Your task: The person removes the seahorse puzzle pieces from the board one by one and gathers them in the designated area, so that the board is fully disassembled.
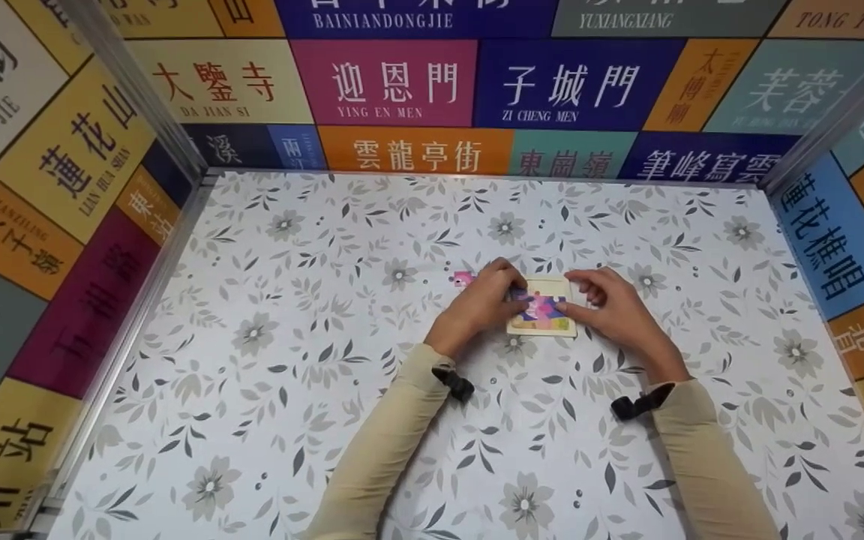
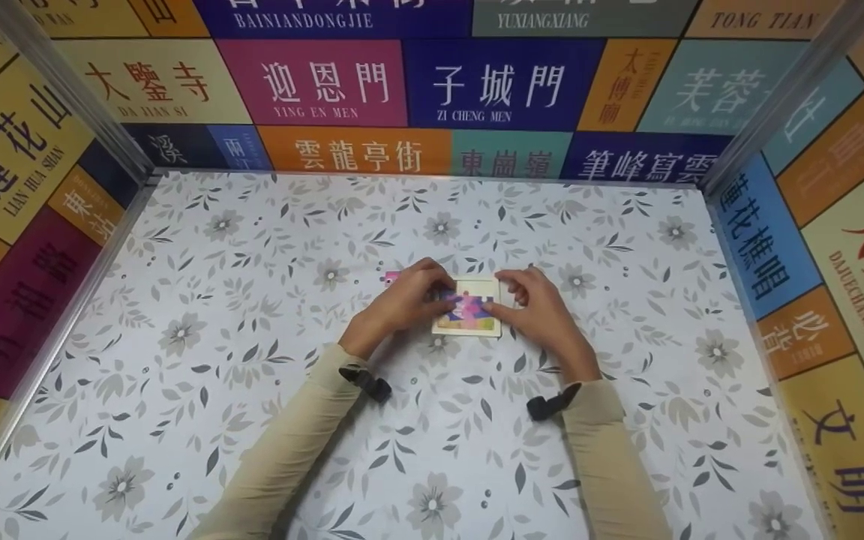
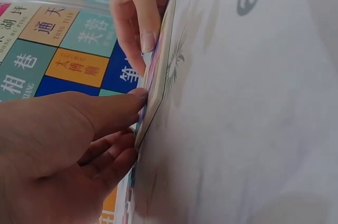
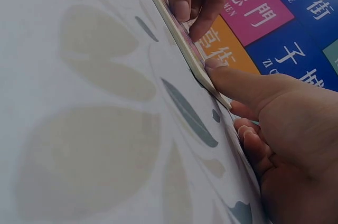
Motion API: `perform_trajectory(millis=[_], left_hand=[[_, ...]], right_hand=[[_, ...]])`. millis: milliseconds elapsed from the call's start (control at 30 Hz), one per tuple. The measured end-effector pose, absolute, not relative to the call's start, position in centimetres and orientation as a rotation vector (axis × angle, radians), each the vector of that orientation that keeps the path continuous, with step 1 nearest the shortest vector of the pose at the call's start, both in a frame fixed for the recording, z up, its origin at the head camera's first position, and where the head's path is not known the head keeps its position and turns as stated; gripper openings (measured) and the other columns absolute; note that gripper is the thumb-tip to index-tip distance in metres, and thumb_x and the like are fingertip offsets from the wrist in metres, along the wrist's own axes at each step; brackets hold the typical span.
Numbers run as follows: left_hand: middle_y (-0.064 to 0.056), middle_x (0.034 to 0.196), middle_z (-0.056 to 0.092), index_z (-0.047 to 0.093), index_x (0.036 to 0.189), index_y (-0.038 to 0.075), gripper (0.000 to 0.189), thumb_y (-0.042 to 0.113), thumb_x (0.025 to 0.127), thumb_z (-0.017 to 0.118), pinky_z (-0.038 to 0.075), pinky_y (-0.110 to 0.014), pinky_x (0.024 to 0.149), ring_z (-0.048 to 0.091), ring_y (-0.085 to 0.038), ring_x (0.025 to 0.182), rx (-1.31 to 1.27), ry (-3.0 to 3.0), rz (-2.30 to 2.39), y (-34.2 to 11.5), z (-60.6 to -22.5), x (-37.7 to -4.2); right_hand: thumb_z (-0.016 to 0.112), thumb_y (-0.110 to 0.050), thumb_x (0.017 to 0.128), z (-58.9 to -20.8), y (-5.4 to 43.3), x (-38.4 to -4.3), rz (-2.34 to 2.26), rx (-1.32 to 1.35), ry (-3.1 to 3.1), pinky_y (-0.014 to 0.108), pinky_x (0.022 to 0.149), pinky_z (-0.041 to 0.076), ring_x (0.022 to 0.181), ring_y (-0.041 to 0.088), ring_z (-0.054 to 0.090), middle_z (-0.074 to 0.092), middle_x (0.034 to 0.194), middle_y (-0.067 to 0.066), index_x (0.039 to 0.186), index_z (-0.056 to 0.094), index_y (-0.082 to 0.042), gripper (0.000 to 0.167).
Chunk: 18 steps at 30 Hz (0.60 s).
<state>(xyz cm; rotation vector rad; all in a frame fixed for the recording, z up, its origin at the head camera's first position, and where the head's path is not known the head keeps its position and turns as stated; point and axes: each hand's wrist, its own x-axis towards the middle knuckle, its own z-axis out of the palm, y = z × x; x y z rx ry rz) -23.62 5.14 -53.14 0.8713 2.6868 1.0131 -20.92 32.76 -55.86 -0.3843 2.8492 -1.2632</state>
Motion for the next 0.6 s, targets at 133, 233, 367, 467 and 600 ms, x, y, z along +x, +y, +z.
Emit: perform_trajectory(millis=[133,233,367,467,600], left_hand=[[-0.011,0.130,0.062,0.074,0.125,0.002,0.030,0.021,0.102,0.077,0.050,-0.031,0.111,0.060,-0.022,0.121,0.868,2.661,1.032,4.90,-53.19,-23.80],[-0.011,0.133,0.062,0.076,0.123,0.003,0.028,0.021,0.102,0.077,0.048,-0.032,0.113,0.057,-0.024,0.126,0.889,2.652,1.025,4.85,-53.24,-23.99],[-0.011,0.137,0.061,0.078,0.122,0.005,0.027,0.022,0.100,0.079,0.046,-0.033,0.115,0.053,-0.026,0.132,0.890,2.642,1.029,4.86,-53.40,-24.25],[-0.011,0.140,0.061,0.078,0.122,0.006,0.028,0.023,0.100,0.080,0.045,-0.035,0.117,0.052,-0.028,0.133,0.900,2.659,0.999,4.89,-53.45,-24.34],[-0.010,0.143,0.062,0.078,0.121,0.008,0.028,0.027,0.100,0.080,0.042,-0.040,0.118,0.051,-0.030,0.133,0.933,2.706,0.944,4.94,-53.45,-24.36]], right_hand=[[0.088,-0.037,0.093,-55.90,32.69,-20.94,-1.257,-0.395,2.853,0.020,0.078,0.041,0.091,0.020,0.052,0.061,0.109,0.010,0.142,0.070,-0.013,0.058],[0.087,-0.038,0.093,-55.88,32.67,-20.94,-1.265,-0.388,2.849,0.020,0.078,0.041,0.091,0.020,0.051,0.061,0.109,0.010,0.142,0.070,-0.014,0.057],[0.086,-0.039,0.094,-55.90,32.72,-20.95,-1.270,-0.382,2.837,0.020,0.078,0.040,0.091,0.020,0.050,0.060,0.109,0.010,0.143,0.069,-0.015,0.057],[0.086,-0.039,0.094,-55.91,32.76,-20.95,-1.272,-0.384,2.834,0.021,0.078,0.040,0.091,0.020,0.050,0.060,0.110,0.011,0.143,0.069,-0.015,0.057],[0.086,-0.039,0.094,-55.88,32.84,-20.92,-1.275,-0.382,2.834,0.021,0.078,0.040,0.091,0.021,0.051,0.060,0.110,0.011,0.143,0.069,-0.015,0.058]])
